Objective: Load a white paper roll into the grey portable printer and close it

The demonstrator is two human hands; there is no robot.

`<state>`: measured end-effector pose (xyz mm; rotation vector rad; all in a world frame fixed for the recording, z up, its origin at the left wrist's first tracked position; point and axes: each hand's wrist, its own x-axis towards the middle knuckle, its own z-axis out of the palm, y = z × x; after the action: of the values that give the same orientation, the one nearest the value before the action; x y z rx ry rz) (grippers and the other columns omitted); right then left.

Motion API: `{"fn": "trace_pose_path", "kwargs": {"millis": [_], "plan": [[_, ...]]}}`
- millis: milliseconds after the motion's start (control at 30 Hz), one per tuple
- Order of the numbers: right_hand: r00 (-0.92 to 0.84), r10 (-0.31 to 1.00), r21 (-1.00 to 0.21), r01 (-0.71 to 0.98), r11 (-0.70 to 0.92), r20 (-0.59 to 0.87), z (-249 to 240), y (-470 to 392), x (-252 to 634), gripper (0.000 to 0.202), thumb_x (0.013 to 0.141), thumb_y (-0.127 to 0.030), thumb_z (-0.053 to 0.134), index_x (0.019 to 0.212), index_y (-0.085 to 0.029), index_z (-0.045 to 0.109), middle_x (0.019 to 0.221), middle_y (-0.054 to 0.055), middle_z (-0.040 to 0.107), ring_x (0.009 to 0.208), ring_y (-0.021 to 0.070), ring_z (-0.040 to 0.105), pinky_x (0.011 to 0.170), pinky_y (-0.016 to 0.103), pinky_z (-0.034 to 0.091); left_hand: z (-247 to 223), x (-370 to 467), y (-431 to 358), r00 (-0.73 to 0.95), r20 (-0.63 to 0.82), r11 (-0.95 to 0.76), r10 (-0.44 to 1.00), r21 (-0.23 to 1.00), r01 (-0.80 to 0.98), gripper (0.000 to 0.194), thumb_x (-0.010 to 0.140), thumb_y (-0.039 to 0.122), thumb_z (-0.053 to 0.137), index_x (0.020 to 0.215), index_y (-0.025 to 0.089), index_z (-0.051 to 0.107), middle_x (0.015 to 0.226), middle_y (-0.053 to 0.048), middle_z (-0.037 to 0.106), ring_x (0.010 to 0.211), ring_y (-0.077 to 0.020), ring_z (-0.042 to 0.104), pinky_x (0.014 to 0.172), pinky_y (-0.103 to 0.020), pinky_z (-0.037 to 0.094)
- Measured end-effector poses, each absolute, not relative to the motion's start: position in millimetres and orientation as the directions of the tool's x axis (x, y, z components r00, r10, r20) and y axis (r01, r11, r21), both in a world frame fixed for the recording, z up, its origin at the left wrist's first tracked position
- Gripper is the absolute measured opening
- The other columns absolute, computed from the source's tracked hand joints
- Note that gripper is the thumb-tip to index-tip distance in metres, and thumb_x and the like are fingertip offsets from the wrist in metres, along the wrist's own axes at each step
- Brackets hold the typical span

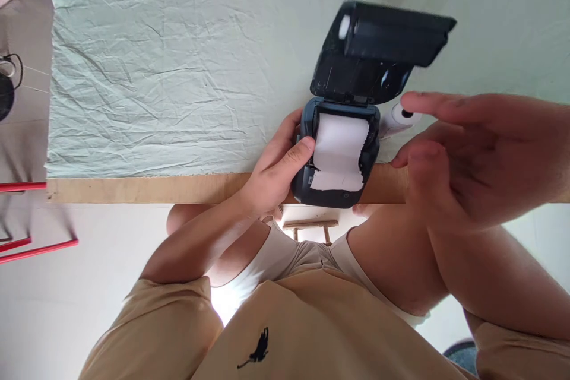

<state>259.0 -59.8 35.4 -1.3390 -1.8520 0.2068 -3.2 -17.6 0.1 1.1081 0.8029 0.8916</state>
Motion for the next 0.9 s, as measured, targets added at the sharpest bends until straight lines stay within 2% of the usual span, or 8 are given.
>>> {"fn": "trace_pose_path", "kwargs": {"millis": [67, 133, 233, 433, 500, 733, 800, 900], "plan": [[-0.038, 0.76, -0.541, 0.679, 0.496, 0.649, 38, -55, 254, 0.038, 0.123, -0.025, 0.068, 0.151, -0.045, 0.082, 0.133, 0.001, 0.098, 0.093, 0.022, 0.093, 0.071, 0.039, 0.069, 0, -5, -18, 0.433, -0.077, 0.167, 0.898, 0.971, -0.172, 0.08, 0.116, 0.084, 0.078, 0.172, 0.027, 0.071, 0.171, -0.012, 0.088, 0.168, -0.0412, 0.081, 0.136, -0.055, 0.072], [-0.097, 0.662, -0.419, 0.703, 0.575, 0.743, 38, -48, 249, 0.025, 0.12, -0.021, 0.074, 0.129, -0.041, 0.084, 0.112, -0.005, 0.097, 0.076, 0.0169, 0.086, 0.065, 0.036, 0.063, 1, -7, -17, 0.438, -0.043, 0.114, 0.898, 0.984, -0.137, 0.082, 0.117, 0.086, 0.077, 0.173, 0.027, 0.073, 0.176, -0.013, 0.086, 0.175, -0.0427, 0.075, 0.145, -0.056, 0.065], [-0.198, 0.642, -0.263, 0.794, 0.548, 0.741, 37, -44, 244, 0.021, 0.116, -0.014, 0.079, 0.11, -0.034, 0.081, 0.098, -0.007, 0.096, 0.069, 0.0141, 0.082, 0.061, 0.034, 0.057, 0, -10, -15, 0.5, 0.04, 0.006, 0.865, 0.996, -0.091, 0.082, 0.117, 0.087, 0.077, 0.172, 0.026, 0.077, 0.178, -0.014, 0.084, 0.173, -0.044, 0.075, 0.148, -0.057, 0.062], [-0.237, 0.667, -0.212, 0.829, 0.518, 0.706, 40, -50, 244, 0.02, 0.115, -0.014, 0.083, 0.11, -0.032, 0.087, 0.111, -0.008, 0.1, 0.075, 0.0137, 0.084, 0.061, 0.035, 0.054, -5, -11, -13, 0.533, 0.081, -0.048, 0.842, 0.996, -0.075, 0.084, 0.119, 0.088, 0.075, 0.173, 0.024, 0.076, 0.176, -0.016, 0.084, 0.164, -0.0418, 0.08, 0.14, -0.055, 0.067], [-0.248, 0.694, -0.228, 0.825, 0.518, 0.676, 42, -51, 244, 0.024, 0.114, -0.01, 0.082, 0.109, -0.032, 0.088, 0.107, -0.007, 0.099, 0.076, 0.0147, 0.083, 0.062, 0.036, 0.051, -5, -11, -12, 0.532, 0.077, -0.042, 0.843, 0.996, -0.076, 0.084, 0.117, 0.089, 0.077, 0.171, 0.025, 0.077, 0.173, -0.016, 0.086, 0.162, -0.0416, 0.081, 0.14, -0.055, 0.067], [-0.26, 0.784, -0.214, 0.871, 0.443, 0.564, 43, -57, 245, 0.025, 0.114, -0.018, 0.081, 0.092, -0.027, 0.084, 0.08, -0.004, 0.086, 0.062, 0.0134, 0.061, 0.058, 0.036, 0.034, -5, -10, -13, 0.552, 0.069, -0.02, 0.831, 0.995, -0.094, 0.081, 0.118, 0.084, 0.081, 0.172, 0.025, 0.076, 0.178, -0.016, 0.083, 0.163, -0.0398, 0.081, 0.14, -0.053, 0.067], [-0.268, 0.796, -0.248, 0.855, 0.456, 0.542, 45, -57, 246, 0.023, 0.114, -0.02, 0.08, 0.093, -0.026, 0.084, 0.083, -0.002, 0.086, 0.064, 0.0136, 0.064, 0.058, 0.036, 0.034, -3, -10, -13, 0.552, 0.068, -0.014, 0.831, 0.995, -0.101, 0.082, 0.117, 0.083, 0.084, 0.172, 0.023, 0.076, 0.176, -0.017, 0.084, 0.162, -0.0399, 0.081, 0.139, -0.052, 0.067], [-0.339, 0.821, -0.302, 0.81, 0.503, 0.46, 52, -55, 252, 0.018, 0.115, -0.022, 0.078, 0.103, -0.029, 0.089, 0.104, -0.001, 0.095, 0.074, 0.0151, 0.076, 0.061, 0.034, 0.043, 1, -9, -14, 0.557, 0.055, -0.008, 0.829, 0.996, -0.087, 0.079, 0.119, 0.079, 0.084, 0.171, 0.021, 0.077, 0.173, -0.017, 0.085, 0.16, -0.039, 0.083, 0.136, -0.051, 0.068]]}}
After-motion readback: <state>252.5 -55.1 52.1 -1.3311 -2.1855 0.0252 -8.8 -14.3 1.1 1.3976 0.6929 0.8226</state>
